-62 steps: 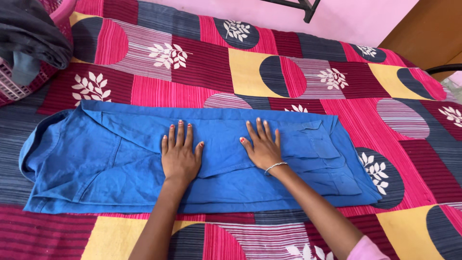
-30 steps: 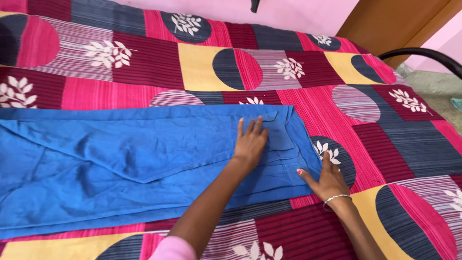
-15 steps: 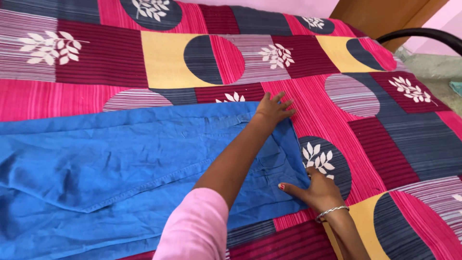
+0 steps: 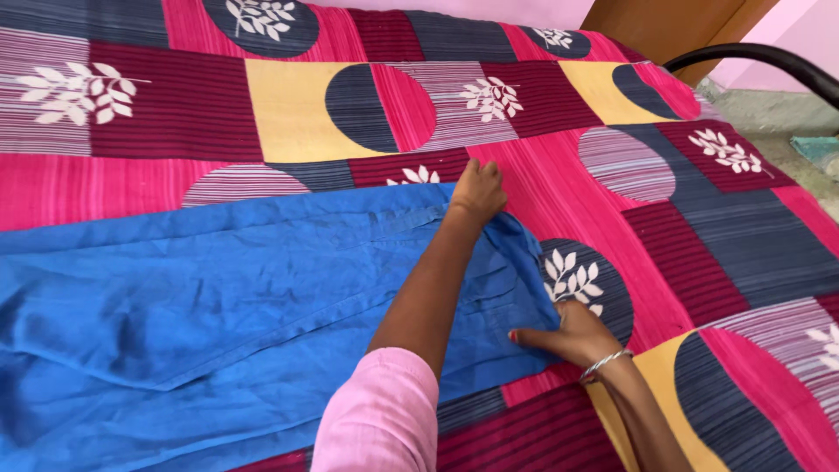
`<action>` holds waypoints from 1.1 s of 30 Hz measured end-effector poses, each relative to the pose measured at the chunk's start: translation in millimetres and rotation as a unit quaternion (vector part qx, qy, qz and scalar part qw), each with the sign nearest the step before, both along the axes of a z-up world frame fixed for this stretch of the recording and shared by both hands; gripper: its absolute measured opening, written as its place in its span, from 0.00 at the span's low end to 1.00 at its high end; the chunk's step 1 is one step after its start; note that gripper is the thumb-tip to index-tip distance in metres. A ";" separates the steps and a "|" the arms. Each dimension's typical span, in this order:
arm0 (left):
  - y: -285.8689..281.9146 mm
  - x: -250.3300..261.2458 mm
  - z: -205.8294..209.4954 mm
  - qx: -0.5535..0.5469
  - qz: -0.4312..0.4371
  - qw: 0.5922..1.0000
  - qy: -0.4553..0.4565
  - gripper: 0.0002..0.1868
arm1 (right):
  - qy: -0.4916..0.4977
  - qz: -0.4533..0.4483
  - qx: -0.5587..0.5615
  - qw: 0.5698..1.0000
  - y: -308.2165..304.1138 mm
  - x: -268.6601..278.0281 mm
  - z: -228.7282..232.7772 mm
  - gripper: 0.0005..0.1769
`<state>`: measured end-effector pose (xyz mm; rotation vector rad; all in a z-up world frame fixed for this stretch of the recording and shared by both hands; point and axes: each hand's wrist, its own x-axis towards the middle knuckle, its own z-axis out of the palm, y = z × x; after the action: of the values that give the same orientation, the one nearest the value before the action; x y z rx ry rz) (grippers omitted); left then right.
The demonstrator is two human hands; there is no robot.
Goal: The person buttons a blue shirt laid on a patterned bedsheet, then folds the shirt in half lengthwise and rolls it into a compact bundle. The folded shirt remains on the bed at the end of the clip.
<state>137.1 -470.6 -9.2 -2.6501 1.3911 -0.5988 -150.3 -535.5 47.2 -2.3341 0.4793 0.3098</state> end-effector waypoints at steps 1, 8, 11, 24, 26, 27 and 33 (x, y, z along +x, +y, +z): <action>18.3 -8.4 2.8 -0.032 -0.012 0.999 -0.024 0.10 | -0.011 -0.003 0.009 1.000 0.7 0.7 -2.2 0.23; 148.2 -60.8 49.6 -0.333 0.048 0.941 0.018 0.05 | -0.202 0.012 0.074 0.977 39.9 -9.9 16.1 0.16; 206.7 -60.0 84.5 -0.411 0.022 0.910 0.053 0.06 | -0.224 -0.008 -0.010 0.974 93.1 -16.0 46.1 0.16; 481.3 -61.6 43.7 -0.392 0.156 0.902 0.090 0.07 | -0.335 0.197 -0.005 0.921 401.6 -24.1 30.5 0.36; 487.3 -59.7 32.0 -0.412 0.158 0.892 0.099 0.08 | -0.361 0.198 -0.012 0.911 406.0 -23.3 26.9 0.34; 487.1 -55.8 28.9 -0.423 0.152 0.888 0.097 0.07 | -0.360 0.194 -0.007 0.912 407.3 -21.9 25.6 0.30; 484.1 -29.1 23.7 -0.395 0.151 0.896 0.133 0.08 | -0.353 0.194 -0.003 0.915 420.5 -13.4 23.0 0.23</action>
<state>108.0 13.5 14.6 -3.6080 0.8340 -0.9438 -163.7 -114.9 70.2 -2.3310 -0.3404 -0.3595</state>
